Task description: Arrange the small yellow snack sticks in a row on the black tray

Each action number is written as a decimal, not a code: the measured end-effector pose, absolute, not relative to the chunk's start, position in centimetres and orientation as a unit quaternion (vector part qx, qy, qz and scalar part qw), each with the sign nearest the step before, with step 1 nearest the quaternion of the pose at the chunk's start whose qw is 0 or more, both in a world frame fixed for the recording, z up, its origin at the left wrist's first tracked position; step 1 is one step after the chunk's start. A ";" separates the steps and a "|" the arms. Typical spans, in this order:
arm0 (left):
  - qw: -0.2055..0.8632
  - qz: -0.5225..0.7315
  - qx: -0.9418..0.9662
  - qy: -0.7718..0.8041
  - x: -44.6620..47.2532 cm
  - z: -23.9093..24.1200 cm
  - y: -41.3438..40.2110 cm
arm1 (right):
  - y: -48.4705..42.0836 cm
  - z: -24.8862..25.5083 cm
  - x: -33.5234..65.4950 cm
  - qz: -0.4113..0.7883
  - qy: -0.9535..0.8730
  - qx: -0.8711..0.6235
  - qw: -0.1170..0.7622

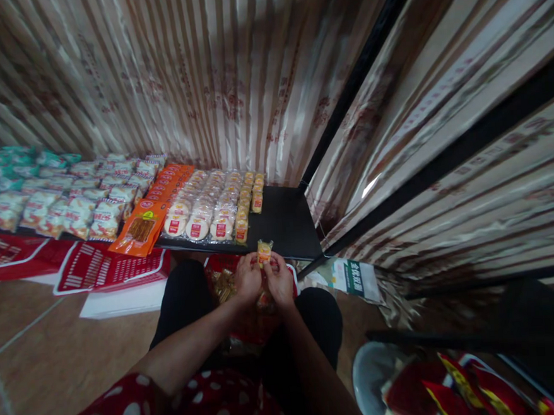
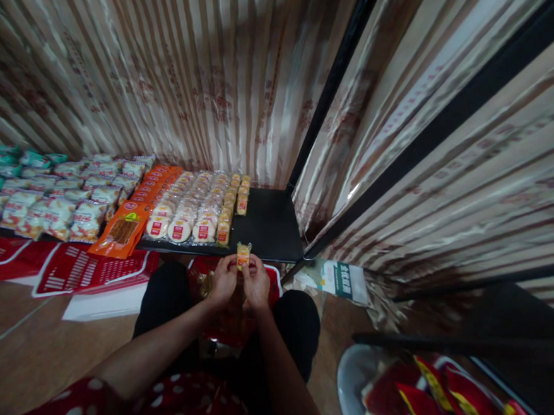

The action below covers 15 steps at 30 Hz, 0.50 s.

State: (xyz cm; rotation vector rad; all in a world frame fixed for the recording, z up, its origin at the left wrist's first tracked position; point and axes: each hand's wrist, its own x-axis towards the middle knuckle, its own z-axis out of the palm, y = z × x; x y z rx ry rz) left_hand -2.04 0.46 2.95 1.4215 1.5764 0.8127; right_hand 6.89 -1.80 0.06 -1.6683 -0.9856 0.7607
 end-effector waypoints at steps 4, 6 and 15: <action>0.424 0.329 0.568 0.623 -1.7 3.4 1.4 | -0.7 0.7 7.2 0.299 -0.412 -0.687 0.519; 0.426 0.335 0.571 0.617 -1.5 3.7 1.9 | -0.2 1.0 7.4 0.293 -0.414 -0.681 0.529; 0.409 0.334 0.579 0.621 -0.8 5.5 4.0 | 2.5 1.5 7.8 0.276 -0.422 -0.665 0.551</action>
